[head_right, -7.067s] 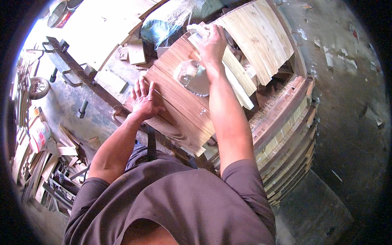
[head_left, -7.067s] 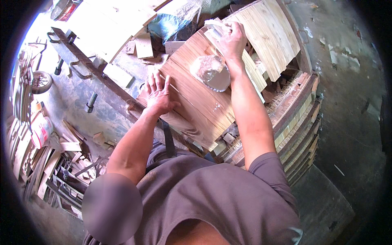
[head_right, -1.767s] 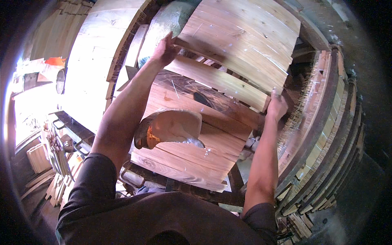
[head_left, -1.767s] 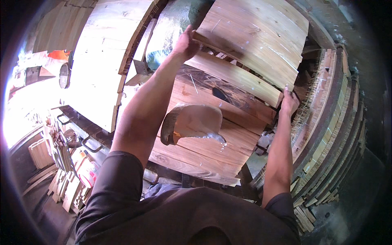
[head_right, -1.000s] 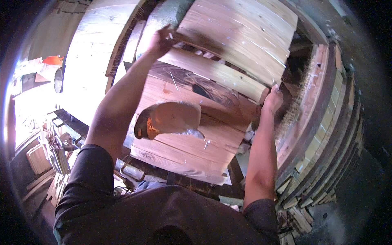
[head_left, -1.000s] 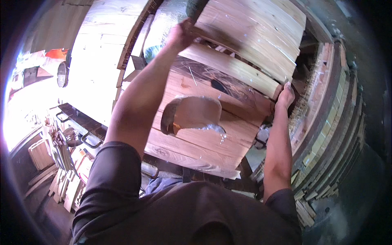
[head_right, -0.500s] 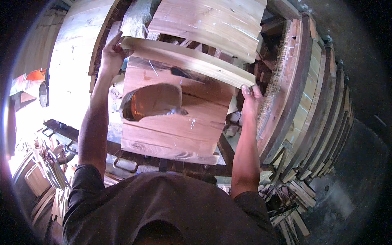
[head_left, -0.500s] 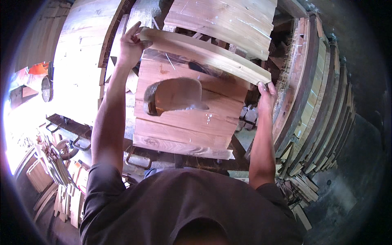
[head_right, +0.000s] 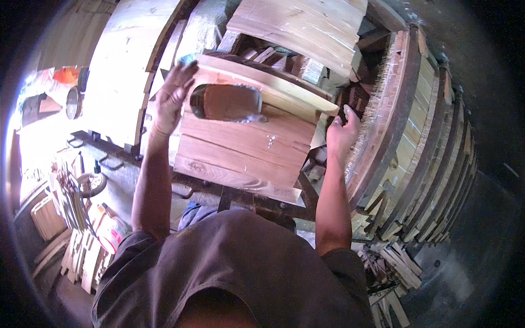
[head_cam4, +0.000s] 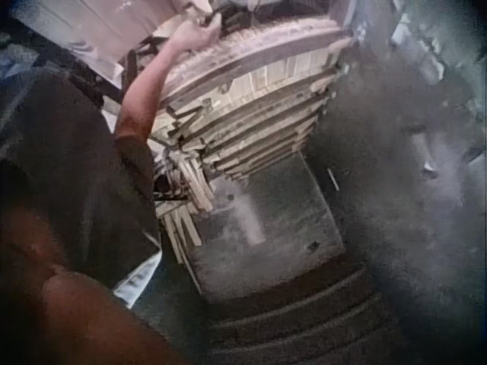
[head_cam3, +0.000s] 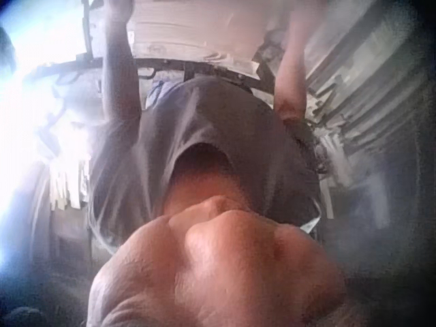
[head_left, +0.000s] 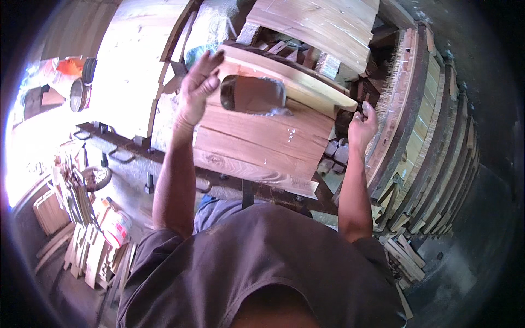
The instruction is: The person removes clamps from a wooden frame, then applies glue to the edges of several wooden planks using a brush and places them into the frame. The person continues applying glue and arranging the planks within the frame.
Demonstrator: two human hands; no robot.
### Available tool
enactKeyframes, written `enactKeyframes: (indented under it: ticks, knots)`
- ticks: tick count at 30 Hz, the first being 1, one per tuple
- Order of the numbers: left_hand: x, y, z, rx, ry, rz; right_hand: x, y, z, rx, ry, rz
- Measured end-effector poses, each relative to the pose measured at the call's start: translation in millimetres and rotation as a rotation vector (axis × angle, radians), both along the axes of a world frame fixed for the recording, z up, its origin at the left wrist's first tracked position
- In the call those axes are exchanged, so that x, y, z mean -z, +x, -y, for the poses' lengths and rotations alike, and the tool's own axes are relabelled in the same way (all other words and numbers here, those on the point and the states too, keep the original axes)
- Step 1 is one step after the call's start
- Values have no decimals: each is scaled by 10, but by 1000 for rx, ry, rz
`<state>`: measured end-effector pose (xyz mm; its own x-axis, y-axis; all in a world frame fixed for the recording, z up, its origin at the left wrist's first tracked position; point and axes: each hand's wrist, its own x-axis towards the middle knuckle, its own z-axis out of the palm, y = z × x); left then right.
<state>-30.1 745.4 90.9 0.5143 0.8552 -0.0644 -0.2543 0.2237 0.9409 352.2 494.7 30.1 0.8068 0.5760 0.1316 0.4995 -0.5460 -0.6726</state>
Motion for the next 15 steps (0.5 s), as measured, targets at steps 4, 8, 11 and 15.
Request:
enactKeyframes:
  ticks: [4, 8, 11, 15]
  knots:
    - [-228, 103, 470, 130, 287, -356, -742, -1003, -299, -579, 15, 15]
    - [-34, 363, 551, -186, 247, -448, -600, -1463, -530, -842, -171, 158]
    - [-27, 390, 534, -278, 330, -466, -611, -1537, -729, -827, -142, 124]
    - [-20, 226, 579, -247, 436, -397, -769, -1684, -870, -853, 6, 212]
